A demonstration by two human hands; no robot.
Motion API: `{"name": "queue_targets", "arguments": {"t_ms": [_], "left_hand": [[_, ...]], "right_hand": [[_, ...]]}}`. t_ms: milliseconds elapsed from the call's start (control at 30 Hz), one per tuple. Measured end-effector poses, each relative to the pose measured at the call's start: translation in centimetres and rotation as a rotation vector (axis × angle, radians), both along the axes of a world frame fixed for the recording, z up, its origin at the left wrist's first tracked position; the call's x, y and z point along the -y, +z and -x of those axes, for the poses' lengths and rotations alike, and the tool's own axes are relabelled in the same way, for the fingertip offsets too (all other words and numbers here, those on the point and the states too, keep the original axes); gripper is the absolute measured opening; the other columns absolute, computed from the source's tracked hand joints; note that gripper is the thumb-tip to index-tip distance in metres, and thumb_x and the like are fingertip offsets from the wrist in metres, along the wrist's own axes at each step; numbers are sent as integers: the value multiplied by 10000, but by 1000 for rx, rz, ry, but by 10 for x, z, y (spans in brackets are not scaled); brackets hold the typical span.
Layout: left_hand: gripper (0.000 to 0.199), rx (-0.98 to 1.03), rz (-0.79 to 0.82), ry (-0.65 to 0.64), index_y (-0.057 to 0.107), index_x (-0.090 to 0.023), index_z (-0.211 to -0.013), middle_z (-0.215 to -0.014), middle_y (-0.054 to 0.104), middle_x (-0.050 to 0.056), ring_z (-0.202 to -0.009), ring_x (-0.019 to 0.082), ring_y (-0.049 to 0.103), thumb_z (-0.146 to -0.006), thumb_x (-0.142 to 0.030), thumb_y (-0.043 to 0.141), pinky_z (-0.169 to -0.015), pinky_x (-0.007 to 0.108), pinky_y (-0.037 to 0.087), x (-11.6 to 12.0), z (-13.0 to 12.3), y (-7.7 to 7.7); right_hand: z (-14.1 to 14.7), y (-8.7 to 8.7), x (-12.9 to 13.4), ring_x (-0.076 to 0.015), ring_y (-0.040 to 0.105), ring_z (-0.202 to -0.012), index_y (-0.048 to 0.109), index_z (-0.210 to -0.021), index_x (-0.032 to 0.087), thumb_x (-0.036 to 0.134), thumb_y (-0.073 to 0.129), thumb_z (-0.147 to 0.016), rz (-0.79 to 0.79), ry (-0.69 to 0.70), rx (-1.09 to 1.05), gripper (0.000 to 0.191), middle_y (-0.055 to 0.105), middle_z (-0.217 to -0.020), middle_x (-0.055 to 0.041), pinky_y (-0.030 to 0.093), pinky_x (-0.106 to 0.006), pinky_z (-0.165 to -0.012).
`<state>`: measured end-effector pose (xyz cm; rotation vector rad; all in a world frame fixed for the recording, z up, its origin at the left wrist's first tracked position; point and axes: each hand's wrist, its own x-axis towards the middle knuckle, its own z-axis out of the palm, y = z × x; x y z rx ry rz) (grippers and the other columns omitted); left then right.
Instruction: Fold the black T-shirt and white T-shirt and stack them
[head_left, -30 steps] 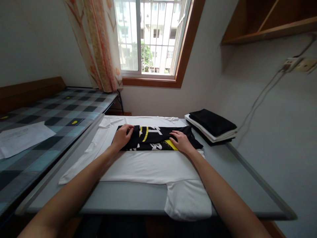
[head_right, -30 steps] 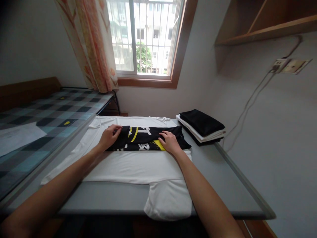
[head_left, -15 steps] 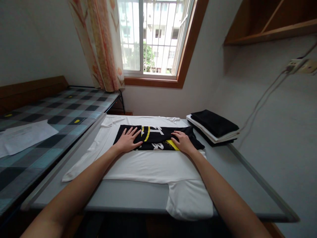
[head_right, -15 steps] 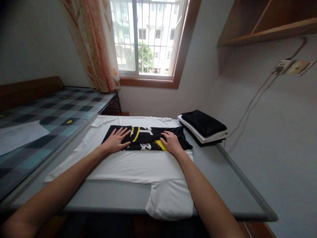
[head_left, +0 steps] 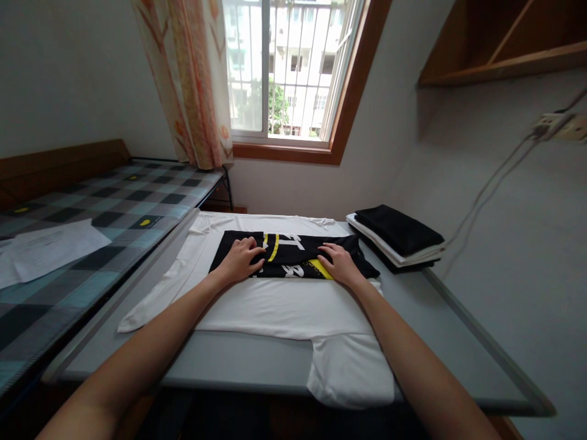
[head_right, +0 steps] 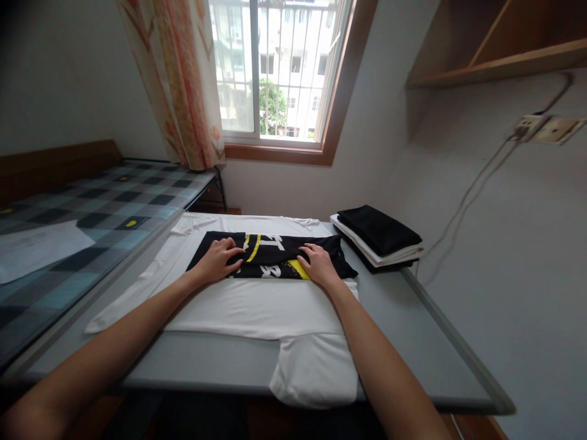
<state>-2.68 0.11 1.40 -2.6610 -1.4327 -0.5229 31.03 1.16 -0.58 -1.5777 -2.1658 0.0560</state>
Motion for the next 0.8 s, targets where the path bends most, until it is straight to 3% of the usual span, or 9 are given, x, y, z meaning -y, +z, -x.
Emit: {"name": "queue_targets", "arguments": {"t_ms": [133, 400, 800], "left_hand": [[306, -10, 64, 20, 672, -210, -1107, -988, 628, 70, -899, 204, 610, -951, -376, 469, -846, 335, 448, 1, -6, 2], [223, 40, 110, 113, 652, -230, -1044, -952, 656, 42, -884, 200, 632, -915, -354, 519, -801, 300, 462, 3, -10, 4], [226, 35, 133, -62, 649, -227, -1010, -924, 635, 41, -867, 186, 627, -924, -218, 439, -777, 276, 461, 0, -7, 3]], "right_hand": [[0, 0, 0, -280, 538, -1243, 676, -1212, 182, 354, 533, -925, -1, 6, -3, 363, 599, -1336, -141, 419, -449, -1056], [-1, -2, -2, -276, 542, -1237, 677, -1207, 195, 356, 537, -923, -2, 2, -3, 356, 605, -1328, -128, 423, -446, -1052], [0, 1, 0, -282, 538, -1241, 670, -1222, 167, 348, 528, -927, 7, -2, 10, 374, 597, -1342, -141, 419, -444, -1056]]}}
